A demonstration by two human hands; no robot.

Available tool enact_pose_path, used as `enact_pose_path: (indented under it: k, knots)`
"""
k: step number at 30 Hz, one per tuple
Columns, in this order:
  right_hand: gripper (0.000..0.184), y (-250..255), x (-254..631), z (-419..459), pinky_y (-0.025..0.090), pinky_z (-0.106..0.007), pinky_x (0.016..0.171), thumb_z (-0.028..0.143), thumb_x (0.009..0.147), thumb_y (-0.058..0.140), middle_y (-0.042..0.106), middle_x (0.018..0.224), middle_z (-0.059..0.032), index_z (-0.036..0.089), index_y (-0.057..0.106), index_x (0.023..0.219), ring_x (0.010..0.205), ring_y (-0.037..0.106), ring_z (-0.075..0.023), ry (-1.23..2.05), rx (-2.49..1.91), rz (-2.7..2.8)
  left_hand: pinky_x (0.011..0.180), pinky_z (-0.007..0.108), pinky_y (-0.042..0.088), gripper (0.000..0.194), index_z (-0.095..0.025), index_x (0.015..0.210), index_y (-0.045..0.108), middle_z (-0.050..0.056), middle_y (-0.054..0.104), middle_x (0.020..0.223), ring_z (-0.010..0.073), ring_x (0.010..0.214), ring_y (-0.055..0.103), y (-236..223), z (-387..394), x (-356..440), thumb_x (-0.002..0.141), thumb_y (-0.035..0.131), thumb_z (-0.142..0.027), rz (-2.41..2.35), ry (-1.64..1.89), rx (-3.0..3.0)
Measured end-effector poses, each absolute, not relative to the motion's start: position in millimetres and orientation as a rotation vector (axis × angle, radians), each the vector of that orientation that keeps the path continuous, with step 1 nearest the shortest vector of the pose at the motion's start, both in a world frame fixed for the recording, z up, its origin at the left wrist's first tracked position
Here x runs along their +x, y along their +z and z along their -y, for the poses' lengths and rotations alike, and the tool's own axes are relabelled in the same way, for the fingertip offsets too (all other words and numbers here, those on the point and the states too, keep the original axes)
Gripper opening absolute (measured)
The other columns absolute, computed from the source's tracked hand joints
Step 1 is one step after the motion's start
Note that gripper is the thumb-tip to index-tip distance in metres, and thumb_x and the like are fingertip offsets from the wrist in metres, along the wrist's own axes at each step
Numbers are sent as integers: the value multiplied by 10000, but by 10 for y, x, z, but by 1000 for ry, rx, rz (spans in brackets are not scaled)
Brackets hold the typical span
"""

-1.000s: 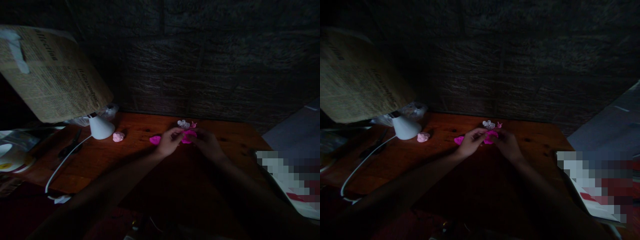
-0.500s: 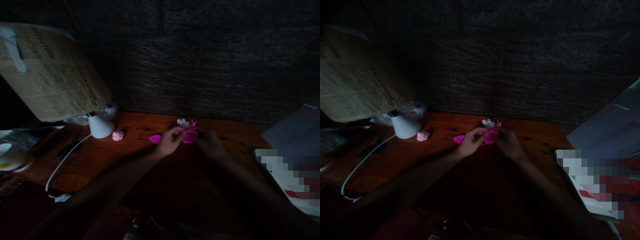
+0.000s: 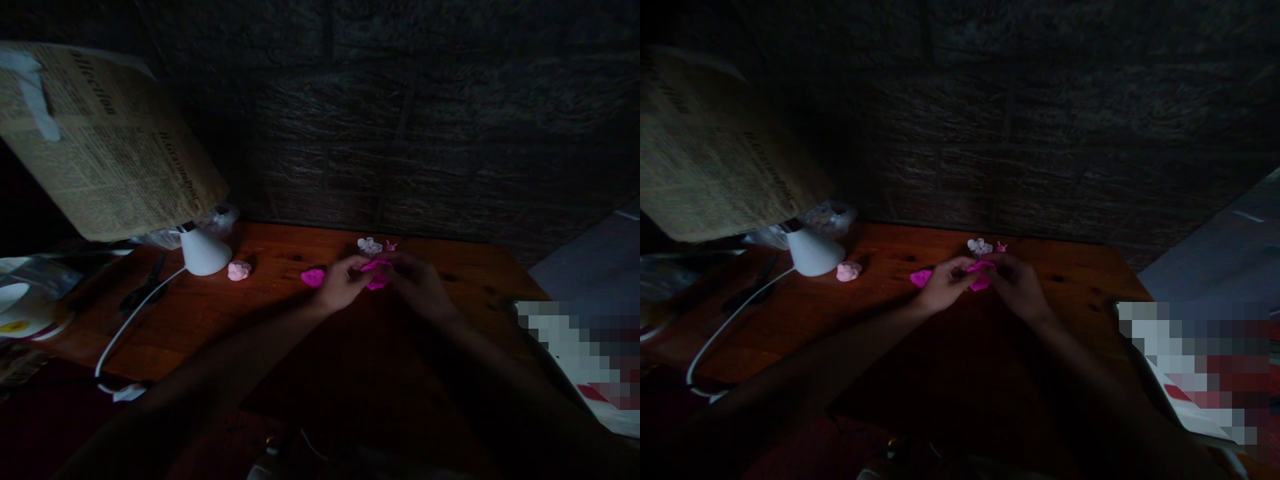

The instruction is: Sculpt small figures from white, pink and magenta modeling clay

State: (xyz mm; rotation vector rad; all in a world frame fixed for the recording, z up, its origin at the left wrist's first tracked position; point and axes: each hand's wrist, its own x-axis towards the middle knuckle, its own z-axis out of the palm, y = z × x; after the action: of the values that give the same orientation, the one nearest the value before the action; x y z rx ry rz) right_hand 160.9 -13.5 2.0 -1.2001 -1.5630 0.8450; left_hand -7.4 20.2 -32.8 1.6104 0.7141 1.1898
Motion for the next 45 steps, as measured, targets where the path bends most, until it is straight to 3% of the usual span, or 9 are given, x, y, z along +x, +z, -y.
enact_pose_path:
  k: [8,13,20,27,34,38,42,45]
  knots:
    - [400,-5,1614,125,552,-374,763,557,848,655,766,956,-95,190,755,969,806,705,-227,743,-1247,1683,855,322,564,88,-142,877,719,64,760,902,139,812,695,-365,-252,-94,813,714,-202,-711,1156,1567]
    - [296,54,1588,171,530,-362,767,448,923,576,755,974,-97,205,739,969,826,691,-226,538,-1230,1839,826,318,559,90,-141,826,701,56,742,857,141,795,681,-297,-252,-107,805,726,-225,-754,1168,1576]
    - [242,56,1560,199,532,-362,749,400,926,571,750,971,-95,217,726,958,821,689,-232,422,-1241,1820,789,300,552,129,-142,827,692,51,734,843,139,784,670,-248,-251,-108,801,735,-260,-757,1182,1569]
    - [237,76,1537,233,534,-365,752,401,922,584,739,968,-91,210,715,973,823,684,-221,460,-1216,1753,645,254,487,229,-123,851,683,34,677,752,120,668,608,-244,-172,-107,932,551,-293,-737,989,1710]
    - [316,102,1525,263,535,-340,712,462,918,568,741,947,-97,189,687,1026,796,689,-211,521,-1259,1712,613,245,429,228,-137,835,682,19,649,719,118,645,553,-159,-92,-150,925,522,-272,-805,1011,1980]
    - [460,120,1527,248,470,-314,586,609,920,501,713,742,-74,191,677,842,625,644,-195,497,-1392,1778,522,233,330,230,-146,767,654,-10,557,631,92,548,436,-89,-65,-173,909,515,-259,-835,1031,2000]
    - [651,138,1514,250,379,-284,475,739,907,377,548,480,-10,227,511,528,436,499,-139,622,-1408,1885,470,236,229,219,-151,729,630,-40,439,563,78,494,332,-77,-53,-170,890,524,-255,-833,1070,1941]
    - [684,144,1501,269,364,-278,460,765,900,341,512,464,0,226,478,502,428,467,-131,686,-1380,1876,460,223,230,216,-146,736,638,-45,438,560,72,489,333,-89,-41,-158,889,534,-258,-799,1104,1909]
